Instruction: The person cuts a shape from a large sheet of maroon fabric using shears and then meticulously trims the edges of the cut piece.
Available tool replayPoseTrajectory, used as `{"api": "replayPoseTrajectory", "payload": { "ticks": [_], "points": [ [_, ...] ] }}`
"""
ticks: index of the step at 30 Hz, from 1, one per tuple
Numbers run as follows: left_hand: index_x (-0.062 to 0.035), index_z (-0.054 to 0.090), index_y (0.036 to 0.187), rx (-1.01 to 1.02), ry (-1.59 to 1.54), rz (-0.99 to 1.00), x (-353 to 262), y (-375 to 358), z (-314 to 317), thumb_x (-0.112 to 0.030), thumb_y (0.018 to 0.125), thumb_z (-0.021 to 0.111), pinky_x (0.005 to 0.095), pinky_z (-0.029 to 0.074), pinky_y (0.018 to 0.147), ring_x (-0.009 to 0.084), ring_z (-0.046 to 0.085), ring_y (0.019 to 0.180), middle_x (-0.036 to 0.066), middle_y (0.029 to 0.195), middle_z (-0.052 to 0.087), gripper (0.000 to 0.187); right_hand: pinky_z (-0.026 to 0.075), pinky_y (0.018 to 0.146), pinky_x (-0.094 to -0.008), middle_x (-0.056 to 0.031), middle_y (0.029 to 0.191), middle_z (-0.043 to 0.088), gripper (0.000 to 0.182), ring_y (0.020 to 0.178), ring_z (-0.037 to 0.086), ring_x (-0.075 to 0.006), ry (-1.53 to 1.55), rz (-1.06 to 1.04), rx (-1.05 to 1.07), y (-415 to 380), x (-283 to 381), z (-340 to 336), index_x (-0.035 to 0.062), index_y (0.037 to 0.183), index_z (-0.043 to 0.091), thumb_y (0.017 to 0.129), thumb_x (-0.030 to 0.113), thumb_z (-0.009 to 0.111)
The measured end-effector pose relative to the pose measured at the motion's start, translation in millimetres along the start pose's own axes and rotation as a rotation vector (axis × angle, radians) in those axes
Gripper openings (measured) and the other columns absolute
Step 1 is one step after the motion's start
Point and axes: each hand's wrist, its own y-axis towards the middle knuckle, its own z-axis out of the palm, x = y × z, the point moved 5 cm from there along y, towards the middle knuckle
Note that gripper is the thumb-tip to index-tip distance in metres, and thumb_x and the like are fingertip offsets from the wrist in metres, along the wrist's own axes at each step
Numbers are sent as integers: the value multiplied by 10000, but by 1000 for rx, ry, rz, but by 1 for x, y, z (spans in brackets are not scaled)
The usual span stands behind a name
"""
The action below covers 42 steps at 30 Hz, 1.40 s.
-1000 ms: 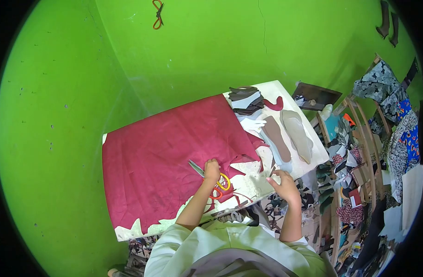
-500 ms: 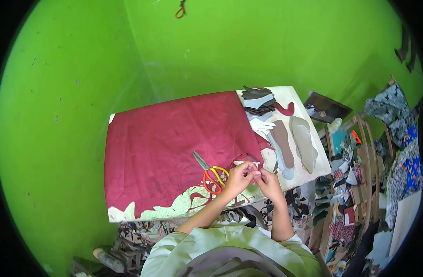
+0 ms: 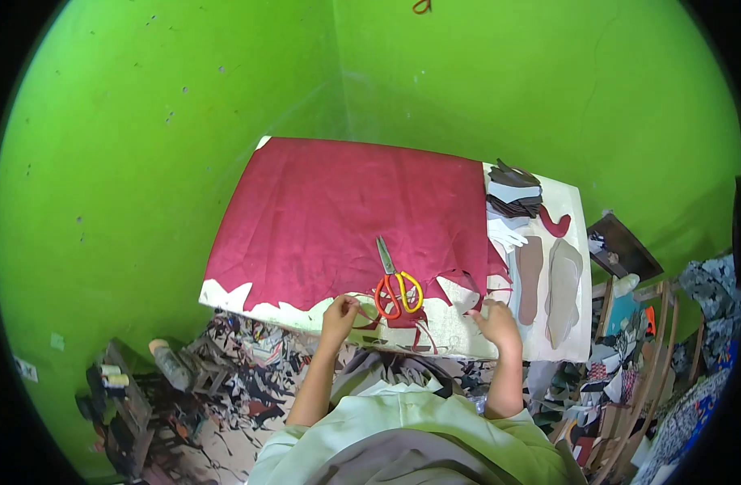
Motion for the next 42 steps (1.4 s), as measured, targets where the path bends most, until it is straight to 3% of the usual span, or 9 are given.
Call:
{"api": "replayPoseTrajectory", "payload": {
  "ticks": [8, 15, 18, 23, 29, 35, 38, 39, 42],
  "points": [
    [-32, 554, 867, -187, -132, -197, 26, -74, -26, -133, 830, 526, 201, 384, 560, 64, 497, 631, 4, 713, 558, 111, 428, 805, -377, -250, 957, 570, 567, 915, 550, -354, -45, -333, 226, 5, 40, 31, -68, 1002, 537, 765, 447, 555],
    [-8, 563, 856, -340, -185, -203, 52, -91, -50, -114, 792, 554, 214, 393, 570, 81, 491, 620, 14, 695, 547, 124, 454, 767, -349, -210, 911, 598, 450, 869, 585, -308, 184, -472, 264, 10, 90, 49, -53, 968, 548, 739, 327, 625],
    [3, 569, 840, -412, -170, -180, 86, -70, -83, -107, 771, 569, 226, 405, 570, 84, 505, 634, 28, 699, 558, 129, 466, 708, -361, -177, 795, 606, 359, 765, 596, -306, 399, -414, 257, 28, 109, 83, -52, 940, 531, 719, 204, 650],
    [9, 548, 882, -674, 213, -88, 93, -23, -159, -106, 711, 635, 263, 423, 608, 158, 530, 651, 76, 740, 563, 224, 419, 802, -391, -265, 957, 518, 530, 943, 514, -358, 179, -319, 22, 63, 112, 146, -71, 1011, 414, 677, 236, 688],
    [8, 484, 994, -743, 690, -124, 107, 36, -229, -319, 567, 768, 363, 435, 738, 318, 539, 824, 180, 915, 542, 608, 423, 799, -423, -282, 947, 517, 646, 934, 509, -408, 99, -91, -118, 80, 123, 169, -73, 1037, 335, 604, 196, 731],
    [-3, 522, 995, -211, 162, -267, 131, 66, -234, -240, 659, 718, 362, 457, 651, 250, 578, 764, 111, 862, 600, 455, 486, 651, -394, -252, 847, 589, 543, 776, 596, -376, 44, 65, -187, 79, 134, 162, -72, 932, 470, 555, 206, 744],
    [-31, 555, 961, -130, -901, -382, 123, 58, -223, -203, 740, 657, 313, 454, 666, 192, 573, 767, 52, 858, 604, 298, 475, 621, -404, -212, 778, 600, 425, 708, 592, -394, 205, 193, 23, 89, 119, 175, -68, 906, 506, 629, 205, 680],
    [-59, 547, 982, -171, -1035, -367, 117, 51, -220, -213, 788, 612, 294, 445, 752, 179, 554, 836, 34, 902, 592, 256, 448, 487, -354, -120, 655, 594, 275, 537, 582, -285, 338, 216, 67, 89, 112, 183, -34, 856, 534, 707, 185, 606],
    [-80, 516, 1036, -190, -1536, -350, 107, 35, -193, -262, 785, 613, 308, 416, 845, 175, 515, 935, 44, 989, 565, 324, 393, 413, -257, -45, 599, 534, 195, 461, 502, -138, 1011, 325, 121, 72, 126, 192, -13, 885, 526, 751, 127, 556]
  ]
}}
